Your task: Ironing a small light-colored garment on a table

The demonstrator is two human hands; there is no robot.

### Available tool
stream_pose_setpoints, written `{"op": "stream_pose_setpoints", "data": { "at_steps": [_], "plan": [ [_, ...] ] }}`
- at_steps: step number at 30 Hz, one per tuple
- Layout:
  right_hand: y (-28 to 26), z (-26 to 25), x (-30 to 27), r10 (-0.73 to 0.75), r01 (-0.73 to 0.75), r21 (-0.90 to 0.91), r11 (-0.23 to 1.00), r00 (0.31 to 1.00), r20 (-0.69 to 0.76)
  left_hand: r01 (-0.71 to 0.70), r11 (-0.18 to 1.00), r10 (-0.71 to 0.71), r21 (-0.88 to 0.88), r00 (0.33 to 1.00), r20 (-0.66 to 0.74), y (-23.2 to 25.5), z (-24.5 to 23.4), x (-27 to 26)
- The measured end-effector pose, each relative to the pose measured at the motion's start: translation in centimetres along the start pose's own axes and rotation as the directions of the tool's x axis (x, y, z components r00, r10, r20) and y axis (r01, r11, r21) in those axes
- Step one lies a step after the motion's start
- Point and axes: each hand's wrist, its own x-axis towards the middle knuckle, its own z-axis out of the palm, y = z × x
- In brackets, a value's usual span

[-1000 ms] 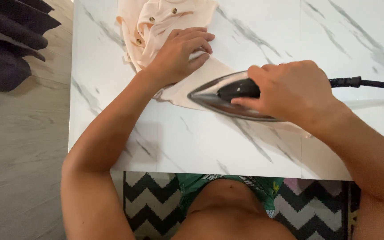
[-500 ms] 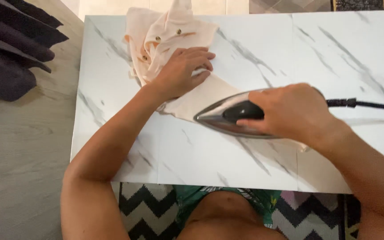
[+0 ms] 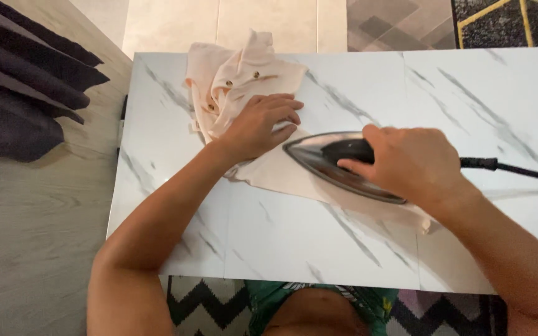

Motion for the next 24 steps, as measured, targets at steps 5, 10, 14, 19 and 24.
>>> {"op": "stream_pose_setpoints", "data": {
  "at_steps": [5, 10, 14, 19, 24],
  "plan": [
    [-1.1, -1.9, -1.4, -0.118, 0.106, 0.109, 0.988, 0.987, 0.108, -0.045, 0.998, 0.047, 0.041, 0.998, -0.039, -1.0, 0.5, -0.2],
    [-1.0, -1.8, -1.4, -0.142, 0.11, 0.19, 0.976, 0.976, 0.164, -0.017, 0.999, 0.018, 0.046, 1.0, -0.008, -0.9, 0.7, -0.3],
    [-0.5, -1.9, -0.6, -0.035, 0.019, 0.141, 0.99, 0.993, 0.109, -0.007, 0.998, 0.008, 0.055, 1.0, -0.028, -0.9, 1.0, -0.4],
    [-0.1, -2.5, -0.5, 0.017, -0.034, 0.151, 0.988, 0.993, 0.116, -0.011, 0.998, 0.012, 0.067, 1.0, -0.018, -1.0, 1.0, -0.1],
    [-0.5, -1.6, -1.1, -0.2, 0.183, 0.171, 0.968, 0.976, 0.082, 0.012, 0.998, -0.012, 0.055, 1.0, -0.013, -0.7, 0.8, -0.3]
  ]
}}
